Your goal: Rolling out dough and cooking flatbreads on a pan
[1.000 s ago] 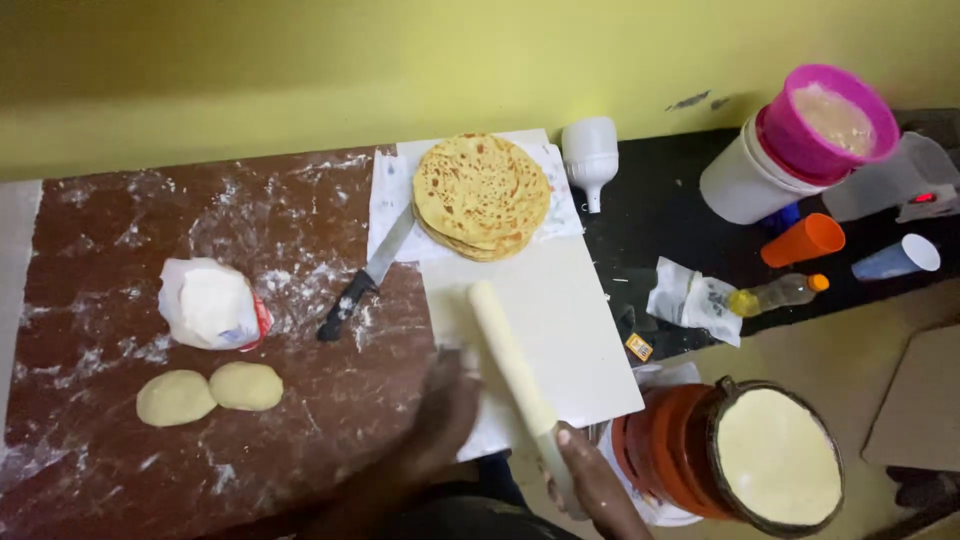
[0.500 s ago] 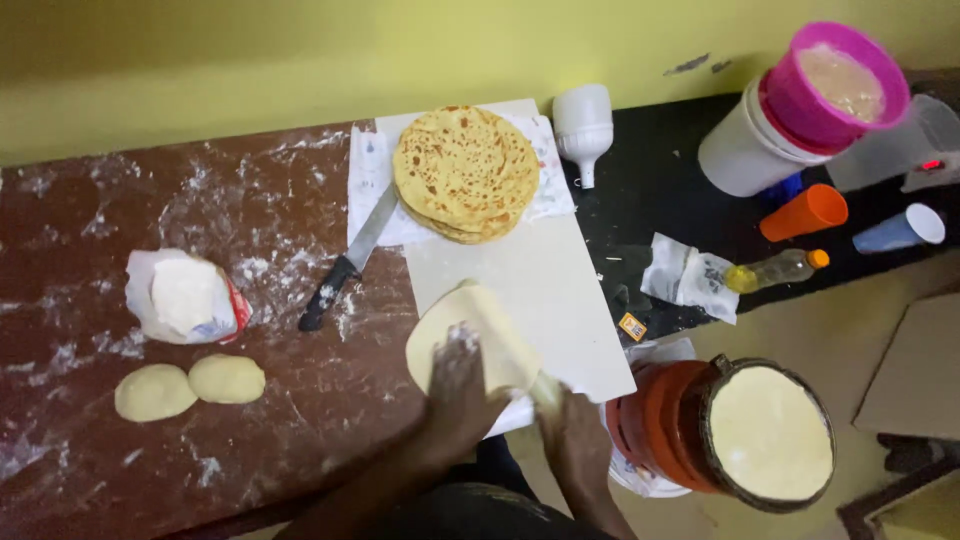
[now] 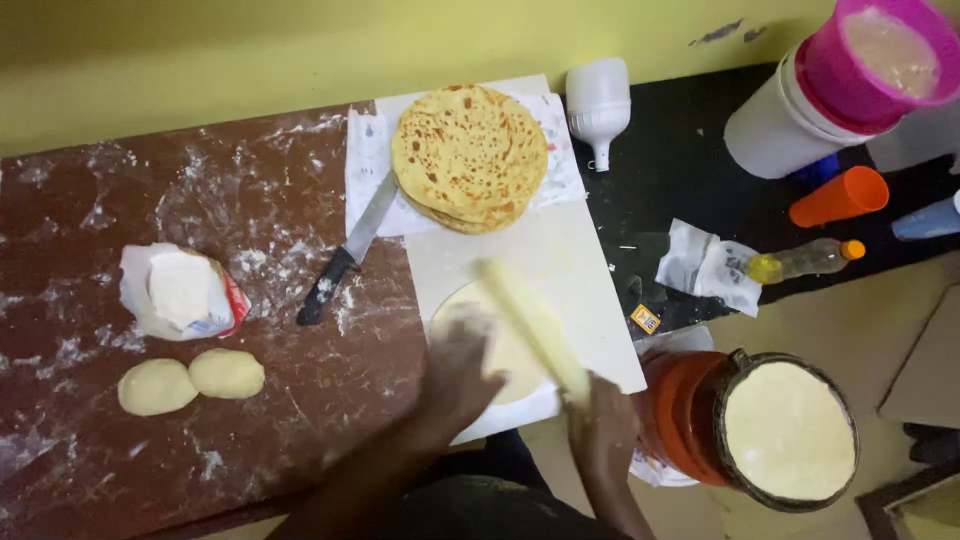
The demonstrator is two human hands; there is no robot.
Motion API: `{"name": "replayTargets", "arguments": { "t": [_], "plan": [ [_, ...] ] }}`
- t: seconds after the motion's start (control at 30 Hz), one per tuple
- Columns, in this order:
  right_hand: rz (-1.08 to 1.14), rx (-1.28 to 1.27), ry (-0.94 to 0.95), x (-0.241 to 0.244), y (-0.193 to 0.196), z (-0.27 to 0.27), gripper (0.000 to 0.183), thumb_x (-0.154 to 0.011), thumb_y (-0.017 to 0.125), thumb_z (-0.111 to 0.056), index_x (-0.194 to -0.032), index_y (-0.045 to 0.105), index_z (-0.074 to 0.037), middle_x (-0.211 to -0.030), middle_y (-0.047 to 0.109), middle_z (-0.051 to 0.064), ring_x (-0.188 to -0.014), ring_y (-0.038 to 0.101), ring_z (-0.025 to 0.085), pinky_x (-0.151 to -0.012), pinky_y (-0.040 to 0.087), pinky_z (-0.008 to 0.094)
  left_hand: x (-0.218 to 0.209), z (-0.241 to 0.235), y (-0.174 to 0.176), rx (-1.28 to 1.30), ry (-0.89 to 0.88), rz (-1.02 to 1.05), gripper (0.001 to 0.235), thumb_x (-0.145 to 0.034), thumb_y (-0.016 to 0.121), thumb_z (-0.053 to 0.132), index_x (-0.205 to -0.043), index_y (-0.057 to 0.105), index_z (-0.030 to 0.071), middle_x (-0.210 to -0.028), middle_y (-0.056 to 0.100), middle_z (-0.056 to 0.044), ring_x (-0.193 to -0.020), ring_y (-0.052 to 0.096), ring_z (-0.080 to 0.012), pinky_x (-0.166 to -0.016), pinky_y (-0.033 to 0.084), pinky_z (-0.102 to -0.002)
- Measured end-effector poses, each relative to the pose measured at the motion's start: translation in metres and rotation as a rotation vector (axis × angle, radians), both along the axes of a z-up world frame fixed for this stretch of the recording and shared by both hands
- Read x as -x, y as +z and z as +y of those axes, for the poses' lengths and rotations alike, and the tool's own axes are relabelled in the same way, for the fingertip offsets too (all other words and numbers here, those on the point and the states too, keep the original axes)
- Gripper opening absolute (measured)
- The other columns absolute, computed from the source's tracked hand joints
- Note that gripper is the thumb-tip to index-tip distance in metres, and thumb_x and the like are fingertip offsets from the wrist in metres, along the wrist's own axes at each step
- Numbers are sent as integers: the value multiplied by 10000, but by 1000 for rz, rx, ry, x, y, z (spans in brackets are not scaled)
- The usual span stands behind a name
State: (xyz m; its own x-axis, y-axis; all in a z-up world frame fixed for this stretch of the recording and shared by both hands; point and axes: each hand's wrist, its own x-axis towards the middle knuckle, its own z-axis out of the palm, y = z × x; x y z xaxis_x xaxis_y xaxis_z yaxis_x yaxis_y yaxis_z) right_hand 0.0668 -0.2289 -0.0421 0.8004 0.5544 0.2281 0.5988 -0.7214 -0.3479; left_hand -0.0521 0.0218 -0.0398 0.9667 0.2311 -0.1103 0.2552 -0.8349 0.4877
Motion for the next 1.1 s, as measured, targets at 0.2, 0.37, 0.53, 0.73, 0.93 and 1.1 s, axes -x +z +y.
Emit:
{"name": "replayTargets", "arguments": {
  "t": [0.2, 0.37, 0.53, 0.73, 0.93, 1.1],
  "plan": [
    [-146, 221, 353, 19, -8, 10, 607, -871, 690, -357, -1455, 630, -202, -1255, 707, 23, -1012, 658, 304, -798, 469, 480, 39, 54, 14, -693, 218, -88, 995, -970, 405, 772, -1730, 332, 134, -1813, 334, -182, -1638, 386, -404, -1283, 346, -664],
    [-629, 197, 48, -69, -51, 43, 621, -1057, 603, -446, -1475, 670, 8, -1379, 661, 258, -1315, 652, 462, -1219, 456, 622, -96, 103, -1, -795, 261, -692, 805, -938, 741, 515, -1634, 618, 131, -1644, 603, -157, -1543, 548, -352, -1320, 331, -621],
    [-487, 122, 97, -89, 18, 72, 696, -1082, 546, -431, -1584, 590, 49, -1665, 509, 340, -1573, 443, 544, -1298, 245, 708, -118, 106, 12, -487, 245, -365, 1043, -856, 815, 549, -1729, 438, 121, -1780, 433, -156, -1658, 373, -395, -1329, 254, -689],
    [-375, 53, 337, 10, -37, 17, 739, -1055, 515, -517, -1560, 563, 21, -1626, 538, 326, -1534, 500, 529, -1272, 361, 699, 22, 49, 15, -580, 313, -308, 884, -924, 612, 600, -1697, 481, 193, -1765, 465, -82, -1623, 407, -351, -1358, 229, -569],
    [-406, 0, 268, -130, 2, 122, 661, -1111, 536, -419, -1578, 574, 47, -1654, 519, 336, -1547, 485, 533, -1276, 360, 683, -105, 126, -17, -484, 424, -387, 900, -980, 709, 528, -1734, 460, 106, -1769, 454, -157, -1656, 344, -391, -1358, 141, -654],
    [-341, -41, 145, -154, 26, 140, 776, -1152, 524, -499, -1696, 436, 47, -1774, 319, 354, -1642, 269, 560, -1306, 239, 703, -149, 146, -26, -671, 455, -673, 984, -932, 827, 608, -1709, 489, 109, -1754, 449, -200, -1616, 432, -440, -1319, 252, -699]
  ]
}}
